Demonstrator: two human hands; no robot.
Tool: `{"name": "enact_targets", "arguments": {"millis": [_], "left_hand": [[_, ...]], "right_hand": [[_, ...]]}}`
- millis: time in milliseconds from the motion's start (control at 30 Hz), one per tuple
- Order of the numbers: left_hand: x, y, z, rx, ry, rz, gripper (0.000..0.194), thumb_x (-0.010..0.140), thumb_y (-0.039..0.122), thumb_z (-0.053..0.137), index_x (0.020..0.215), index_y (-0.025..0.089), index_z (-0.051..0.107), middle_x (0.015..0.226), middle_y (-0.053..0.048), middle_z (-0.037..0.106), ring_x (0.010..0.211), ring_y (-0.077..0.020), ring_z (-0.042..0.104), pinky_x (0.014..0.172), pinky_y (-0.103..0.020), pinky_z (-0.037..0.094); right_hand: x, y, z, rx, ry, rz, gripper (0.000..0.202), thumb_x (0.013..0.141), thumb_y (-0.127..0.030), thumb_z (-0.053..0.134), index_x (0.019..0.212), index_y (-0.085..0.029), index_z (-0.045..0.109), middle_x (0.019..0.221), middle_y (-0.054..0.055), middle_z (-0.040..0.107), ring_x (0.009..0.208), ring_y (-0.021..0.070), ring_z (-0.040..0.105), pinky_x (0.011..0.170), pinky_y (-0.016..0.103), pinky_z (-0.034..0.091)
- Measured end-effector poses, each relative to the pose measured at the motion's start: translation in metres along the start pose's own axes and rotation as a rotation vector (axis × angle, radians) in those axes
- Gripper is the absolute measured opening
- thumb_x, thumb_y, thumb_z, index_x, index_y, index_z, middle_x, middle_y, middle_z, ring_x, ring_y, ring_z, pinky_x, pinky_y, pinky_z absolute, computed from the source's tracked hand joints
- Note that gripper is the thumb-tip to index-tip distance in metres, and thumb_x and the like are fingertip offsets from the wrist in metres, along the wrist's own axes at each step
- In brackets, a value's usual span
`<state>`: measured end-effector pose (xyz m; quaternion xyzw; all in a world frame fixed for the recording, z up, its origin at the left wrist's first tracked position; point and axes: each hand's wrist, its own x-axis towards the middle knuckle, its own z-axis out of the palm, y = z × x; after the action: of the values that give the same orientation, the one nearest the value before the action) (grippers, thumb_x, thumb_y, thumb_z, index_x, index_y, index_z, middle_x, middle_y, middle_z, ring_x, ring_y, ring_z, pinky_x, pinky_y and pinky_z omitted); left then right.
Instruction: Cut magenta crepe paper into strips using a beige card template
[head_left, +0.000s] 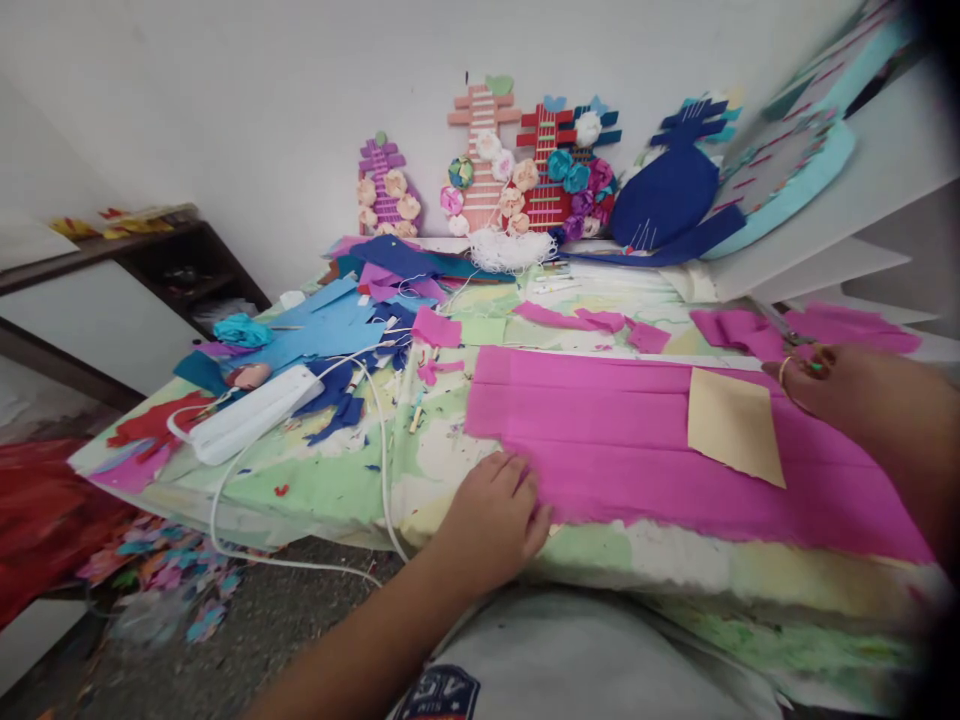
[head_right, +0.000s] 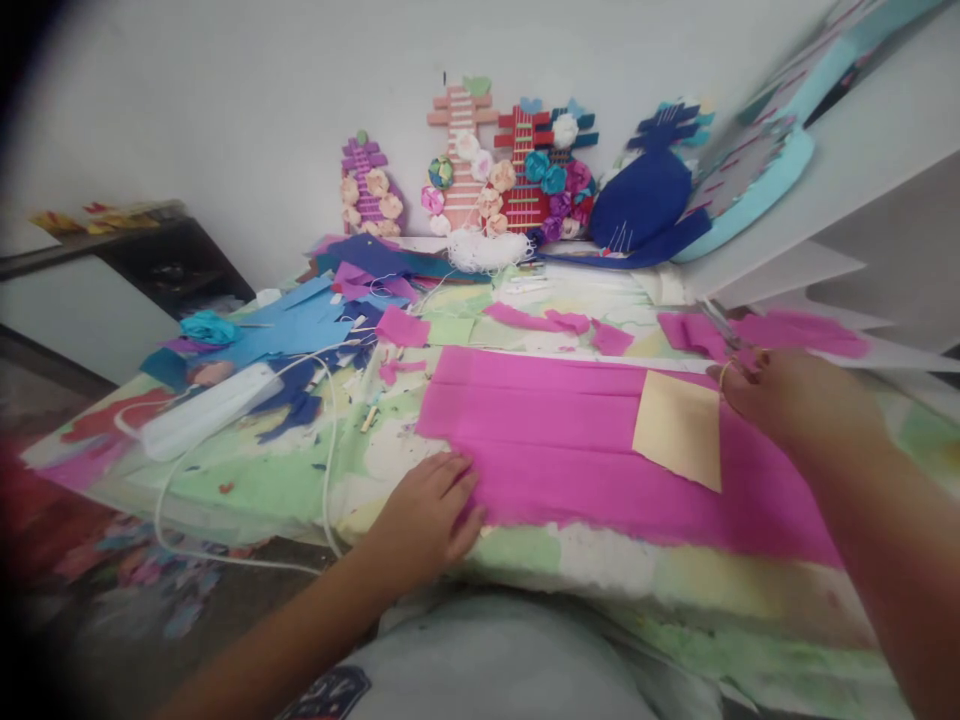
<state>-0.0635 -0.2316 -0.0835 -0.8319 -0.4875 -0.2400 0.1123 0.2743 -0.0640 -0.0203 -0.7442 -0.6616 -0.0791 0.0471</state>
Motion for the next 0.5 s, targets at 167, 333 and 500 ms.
{"name": "enact_targets", "arguments": {"millis": [167, 333, 500], "left_hand": [[-0.001, 0.000, 0.000, -0.024, -0.025, 0.005, 0.032, 0.081, 0.025, 0.042, 0.096, 0.004, 0.061, 0.098, -0.016, 0.061, 0.095, -0.0254, 0.052, 0.087, -0.041, 0.042], [-0.001, 0.000, 0.000, -0.046, -0.054, 0.003, 0.032, 0.081, 0.025, 0.042, 0.099, 0.004, 0.059, 0.102, -0.016, 0.059, 0.097, -0.0257, 0.052, 0.088, -0.041, 0.042], [-0.001, -0.001, -0.001, -0.072, -0.067, -0.017, 0.029, 0.080, 0.024, 0.044, 0.095, 0.006, 0.060, 0.103, -0.016, 0.058, 0.098, -0.0251, 0.051, 0.088, -0.042, 0.042]], "right_hand": [[-0.012, -0.036, -0.017, -0.109, -0.116, -0.071, 0.031, 0.070, -0.050, 0.041, 0.071, -0.020, 0.051, 0.069, 0.007, 0.057, 0.058, 0.0188, 0.049, 0.051, 0.026, 0.033], [-0.007, -0.070, -0.009, -0.113, -0.290, -0.122, 0.041, 0.072, -0.054, 0.035, 0.071, -0.019, 0.055, 0.069, 0.008, 0.058, 0.061, 0.0199, 0.051, 0.051, 0.026, 0.032], [0.000, -0.103, 0.000, -0.070, -0.210, -0.149, 0.037, 0.076, -0.042, 0.038, 0.079, -0.010, 0.057, 0.077, 0.015, 0.058, 0.069, 0.0234, 0.054, 0.051, 0.027, 0.032]]}}
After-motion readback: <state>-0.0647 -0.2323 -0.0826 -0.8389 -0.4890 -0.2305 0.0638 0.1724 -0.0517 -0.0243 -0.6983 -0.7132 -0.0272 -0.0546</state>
